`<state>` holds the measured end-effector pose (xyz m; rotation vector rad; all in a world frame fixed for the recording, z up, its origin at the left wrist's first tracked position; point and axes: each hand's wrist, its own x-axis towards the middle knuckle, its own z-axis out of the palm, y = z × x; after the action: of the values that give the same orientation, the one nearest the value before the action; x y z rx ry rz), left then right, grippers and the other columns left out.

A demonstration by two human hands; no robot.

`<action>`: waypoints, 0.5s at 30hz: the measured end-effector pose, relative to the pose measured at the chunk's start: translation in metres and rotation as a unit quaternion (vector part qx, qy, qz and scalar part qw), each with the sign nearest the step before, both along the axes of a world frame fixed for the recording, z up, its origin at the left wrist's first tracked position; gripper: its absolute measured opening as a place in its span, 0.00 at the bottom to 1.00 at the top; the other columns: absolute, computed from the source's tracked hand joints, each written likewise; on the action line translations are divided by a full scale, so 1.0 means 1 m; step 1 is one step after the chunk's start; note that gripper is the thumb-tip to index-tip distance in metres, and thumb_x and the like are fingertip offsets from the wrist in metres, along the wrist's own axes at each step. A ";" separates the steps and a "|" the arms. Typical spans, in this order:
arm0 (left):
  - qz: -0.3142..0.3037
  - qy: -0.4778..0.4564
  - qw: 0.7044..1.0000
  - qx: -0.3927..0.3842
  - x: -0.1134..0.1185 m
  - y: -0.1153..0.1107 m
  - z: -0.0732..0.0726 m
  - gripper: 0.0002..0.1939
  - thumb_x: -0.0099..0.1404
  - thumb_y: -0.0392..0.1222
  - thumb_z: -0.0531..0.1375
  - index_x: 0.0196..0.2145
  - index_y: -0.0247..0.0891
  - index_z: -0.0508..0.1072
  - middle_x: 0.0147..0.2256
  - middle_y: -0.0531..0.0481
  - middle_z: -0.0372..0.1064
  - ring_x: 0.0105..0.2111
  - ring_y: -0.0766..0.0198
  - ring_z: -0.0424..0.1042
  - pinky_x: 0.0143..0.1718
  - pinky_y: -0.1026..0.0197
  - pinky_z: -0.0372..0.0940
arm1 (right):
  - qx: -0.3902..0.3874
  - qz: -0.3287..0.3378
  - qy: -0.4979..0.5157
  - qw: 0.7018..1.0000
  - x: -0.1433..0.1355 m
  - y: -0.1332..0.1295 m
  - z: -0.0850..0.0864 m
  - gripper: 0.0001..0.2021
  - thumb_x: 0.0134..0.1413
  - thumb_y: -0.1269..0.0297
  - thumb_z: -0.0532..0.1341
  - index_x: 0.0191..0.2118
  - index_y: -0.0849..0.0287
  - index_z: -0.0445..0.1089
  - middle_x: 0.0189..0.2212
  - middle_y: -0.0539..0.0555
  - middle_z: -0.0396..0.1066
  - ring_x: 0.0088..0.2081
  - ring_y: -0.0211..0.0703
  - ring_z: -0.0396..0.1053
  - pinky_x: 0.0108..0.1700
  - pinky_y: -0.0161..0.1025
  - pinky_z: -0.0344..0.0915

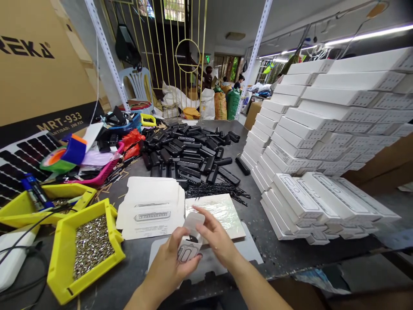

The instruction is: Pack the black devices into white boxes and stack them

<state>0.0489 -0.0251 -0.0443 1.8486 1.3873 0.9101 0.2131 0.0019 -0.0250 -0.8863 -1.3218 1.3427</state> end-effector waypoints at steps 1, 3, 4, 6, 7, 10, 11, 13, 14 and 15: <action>0.000 -0.009 1.000 -0.023 0.002 0.001 0.003 0.34 0.53 0.41 0.62 0.54 0.48 0.50 0.43 0.50 0.71 0.33 0.59 0.74 0.37 0.58 0.67 | 0.004 0.040 0.028 0.999 -0.004 0.000 -0.003 0.20 0.56 0.54 0.60 0.54 0.52 0.66 0.45 0.56 0.70 0.45 0.47 0.69 0.47 0.45 0.66; 0.016 -0.035 0.997 -0.070 0.007 0.003 0.010 0.47 0.53 0.40 0.61 0.62 0.48 0.36 0.43 0.49 0.72 0.34 0.57 0.75 0.37 0.57 0.67 | 0.053 0.071 0.038 0.995 -0.010 0.000 -0.007 0.17 0.54 0.53 0.62 0.47 0.54 0.73 0.49 0.56 0.70 0.51 0.50 0.66 0.54 0.46 0.62; 0.025 -0.042 0.995 -0.084 0.009 0.004 0.013 0.51 0.53 0.40 0.61 0.63 0.47 0.30 0.42 0.49 0.73 0.34 0.57 0.75 0.37 0.57 0.67 | 0.072 0.066 0.030 0.995 -0.012 0.000 -0.007 0.15 0.54 0.54 0.62 0.45 0.54 0.75 0.49 0.56 0.70 0.52 0.51 0.65 0.55 0.47 0.61; 0.030 -0.037 0.994 -0.097 0.010 0.006 0.018 0.52 0.53 0.40 0.60 0.64 0.46 0.28 0.39 0.49 0.74 0.32 0.56 0.75 0.35 0.57 0.67 | 0.073 0.053 0.006 0.996 -0.013 0.000 -0.006 0.13 0.56 0.57 0.61 0.45 0.52 0.75 0.48 0.55 0.72 0.51 0.50 0.67 0.54 0.47 0.62; 0.030 -0.037 0.994 -0.101 0.010 0.006 0.019 0.52 0.53 0.40 0.60 0.64 0.46 0.28 0.38 0.49 0.74 0.31 0.56 0.75 0.33 0.58 0.67 | 0.074 0.040 -0.007 0.996 -0.012 0.000 -0.005 0.13 0.57 0.58 0.60 0.46 0.51 0.74 0.47 0.55 0.73 0.50 0.49 0.68 0.53 0.47 0.63; 0.031 -0.061 0.991 -0.115 0.009 0.006 0.020 0.51 0.53 0.42 0.61 0.65 0.46 0.31 0.37 0.49 0.74 0.30 0.55 0.75 0.34 0.56 0.67 | 0.145 0.018 -0.047 0.988 -0.007 0.000 -0.005 0.14 0.61 0.57 0.56 0.49 0.49 0.72 0.49 0.55 0.71 0.52 0.49 0.67 0.56 0.49 0.61; 0.034 -0.075 0.990 -0.119 0.011 0.006 0.020 0.51 0.54 0.44 0.61 0.65 0.46 0.32 0.39 0.48 0.74 0.31 0.54 0.76 0.35 0.55 0.68 | 0.181 0.022 -0.062 0.981 -0.006 -0.001 -0.007 0.15 0.61 0.55 0.55 0.50 0.49 0.72 0.52 0.54 0.69 0.55 0.50 0.64 0.59 0.51 0.57; 0.071 -0.100 0.987 -0.104 0.018 0.002 0.021 0.49 0.54 0.48 0.62 0.65 0.44 0.35 0.46 0.42 0.71 0.40 0.50 0.75 0.43 0.50 0.67 | 0.207 0.034 -0.088 0.974 -0.006 -0.009 -0.013 0.21 0.58 0.50 0.56 0.56 0.48 0.66 0.58 0.54 0.62 0.61 0.52 0.55 0.62 0.53 0.49; 0.098 -0.114 0.984 -0.091 0.023 -0.001 0.021 0.48 0.55 0.50 0.61 0.65 0.43 0.37 0.52 0.40 0.67 0.46 0.49 0.72 0.49 0.48 0.64 | 0.189 0.036 -0.099 0.976 -0.007 -0.015 -0.016 0.28 0.55 0.49 0.59 0.61 0.49 0.59 0.61 0.55 0.57 0.63 0.53 0.51 0.63 0.53 0.48; 0.122 -0.134 0.980 -0.084 0.027 -0.004 0.021 0.46 0.56 0.53 0.60 0.64 0.44 0.39 0.57 0.39 0.61 0.52 0.48 0.67 0.53 0.46 0.59 | 0.165 0.038 -0.113 0.979 -0.009 -0.022 -0.019 0.39 0.50 0.49 0.63 0.65 0.50 0.48 0.63 0.56 0.52 0.64 0.53 0.49 0.62 0.53 0.49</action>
<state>0.0757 -0.0288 -0.0231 1.3937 1.4904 1.0831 0.2045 -0.0198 -0.0438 -0.7798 -1.7122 1.0589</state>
